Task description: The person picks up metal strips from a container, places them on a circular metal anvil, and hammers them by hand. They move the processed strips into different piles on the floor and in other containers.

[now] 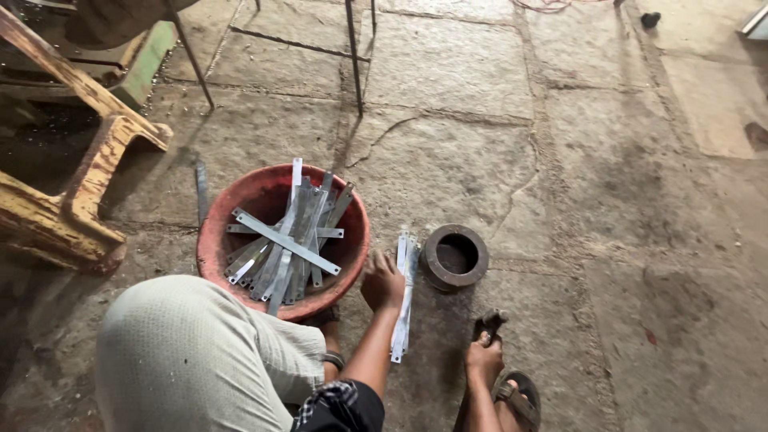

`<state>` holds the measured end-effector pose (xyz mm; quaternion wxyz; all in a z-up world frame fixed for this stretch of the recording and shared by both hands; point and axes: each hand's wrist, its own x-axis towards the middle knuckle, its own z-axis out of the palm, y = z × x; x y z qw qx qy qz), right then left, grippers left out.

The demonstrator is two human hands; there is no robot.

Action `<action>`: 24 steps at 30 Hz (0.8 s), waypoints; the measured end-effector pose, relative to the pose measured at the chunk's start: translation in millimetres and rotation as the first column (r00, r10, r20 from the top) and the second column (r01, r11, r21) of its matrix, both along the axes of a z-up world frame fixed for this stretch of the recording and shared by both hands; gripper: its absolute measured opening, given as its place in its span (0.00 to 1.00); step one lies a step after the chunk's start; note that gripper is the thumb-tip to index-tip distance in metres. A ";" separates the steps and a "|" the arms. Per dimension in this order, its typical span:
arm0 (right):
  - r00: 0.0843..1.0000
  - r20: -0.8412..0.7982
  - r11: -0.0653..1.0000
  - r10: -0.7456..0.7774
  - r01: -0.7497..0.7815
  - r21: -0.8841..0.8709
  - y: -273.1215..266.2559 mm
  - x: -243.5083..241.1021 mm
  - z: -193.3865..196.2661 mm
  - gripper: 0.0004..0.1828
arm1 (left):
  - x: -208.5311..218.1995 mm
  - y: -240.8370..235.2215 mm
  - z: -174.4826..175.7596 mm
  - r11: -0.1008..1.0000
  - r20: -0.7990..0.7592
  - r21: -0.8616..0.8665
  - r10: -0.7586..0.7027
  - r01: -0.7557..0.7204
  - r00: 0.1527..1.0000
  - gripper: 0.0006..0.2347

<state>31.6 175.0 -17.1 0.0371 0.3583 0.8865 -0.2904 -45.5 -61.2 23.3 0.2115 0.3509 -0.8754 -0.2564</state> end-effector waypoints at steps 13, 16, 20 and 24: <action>0.999 0.047 1.000 0.010 -0.011 0.001 3.9 -3.5 -4.6 0.22 | -25.5 -158.8 -50.1 0.840 0.395 0.138 0.439 -0.525 0.807 0.21; 0.999 0.006 0.999 0.033 -0.033 0.007 10.7 -5.8 -6.9 0.22 | -18.6 -157.4 -57.9 0.814 0.268 0.180 0.500 -0.552 0.824 0.19; 0.999 -0.037 1.000 0.020 -0.020 -0.014 11.0 -7.6 -9.1 0.22 | -29.7 -124.8 -64.8 0.841 0.104 0.272 0.458 -0.468 0.883 0.12; 0.997 -0.073 0.999 -0.026 0.023 -0.041 6.7 -0.2 -15.6 0.21 | -39.1 -59.4 -68.6 0.849 0.011 0.529 -0.001 -0.005 1.000 0.12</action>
